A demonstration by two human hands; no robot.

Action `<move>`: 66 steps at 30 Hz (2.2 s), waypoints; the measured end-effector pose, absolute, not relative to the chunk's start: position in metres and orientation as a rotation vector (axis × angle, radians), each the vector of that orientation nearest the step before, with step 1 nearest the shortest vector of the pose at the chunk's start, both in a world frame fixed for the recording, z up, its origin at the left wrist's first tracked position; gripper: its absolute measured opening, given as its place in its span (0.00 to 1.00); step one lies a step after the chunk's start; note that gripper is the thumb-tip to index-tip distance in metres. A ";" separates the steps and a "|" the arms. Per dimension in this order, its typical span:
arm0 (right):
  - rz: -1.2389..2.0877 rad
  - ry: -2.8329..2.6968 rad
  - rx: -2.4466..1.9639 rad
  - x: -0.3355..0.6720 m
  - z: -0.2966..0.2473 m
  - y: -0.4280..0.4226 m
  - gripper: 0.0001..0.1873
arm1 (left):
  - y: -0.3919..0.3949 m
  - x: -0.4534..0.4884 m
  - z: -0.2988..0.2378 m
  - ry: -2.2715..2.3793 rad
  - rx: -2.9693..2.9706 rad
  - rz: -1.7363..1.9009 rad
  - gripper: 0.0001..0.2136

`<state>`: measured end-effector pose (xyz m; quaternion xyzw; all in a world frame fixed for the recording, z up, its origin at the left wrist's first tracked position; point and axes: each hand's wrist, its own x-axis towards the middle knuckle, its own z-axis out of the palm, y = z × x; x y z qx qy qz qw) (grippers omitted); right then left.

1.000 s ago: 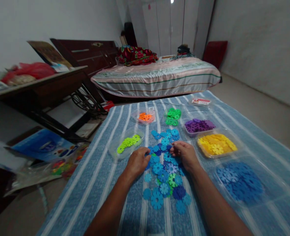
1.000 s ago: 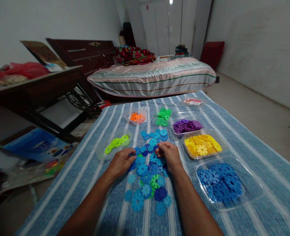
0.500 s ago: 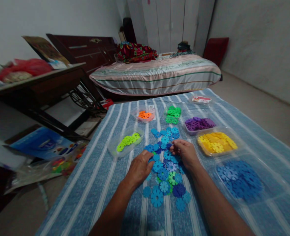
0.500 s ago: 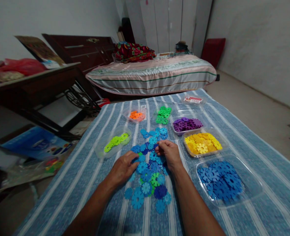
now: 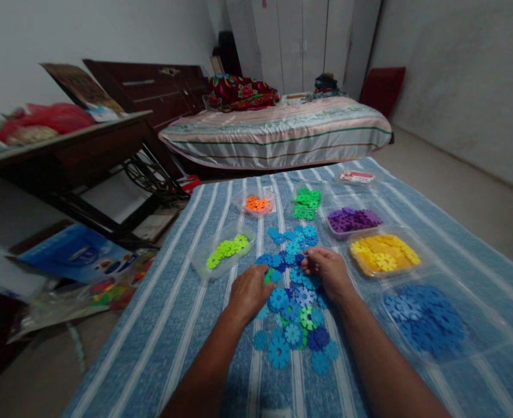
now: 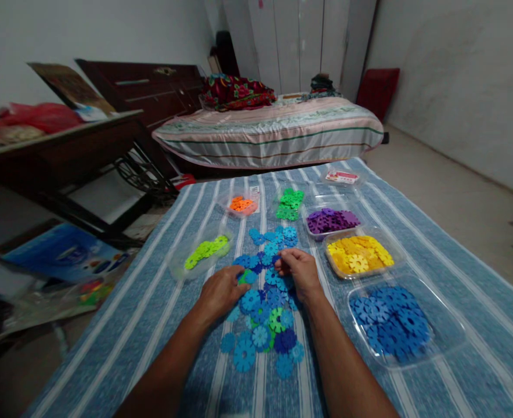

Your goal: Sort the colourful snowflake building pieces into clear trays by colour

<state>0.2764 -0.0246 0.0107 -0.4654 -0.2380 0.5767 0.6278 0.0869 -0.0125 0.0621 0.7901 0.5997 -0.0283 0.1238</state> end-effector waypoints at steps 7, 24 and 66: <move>1.317 -0.552 -1.066 0.276 0.009 -0.024 0.16 | -0.003 0.090 0.072 1.667 2.280 -0.198 0.20; 1.326 -0.546 -1.061 0.276 0.012 -0.025 0.15 | 0.020 0.092 0.077 1.598 2.242 -0.290 0.15; 1.347 -0.504 -1.049 0.273 0.018 -0.023 0.17 | 0.098 0.173 0.092 1.250 1.386 1.018 0.07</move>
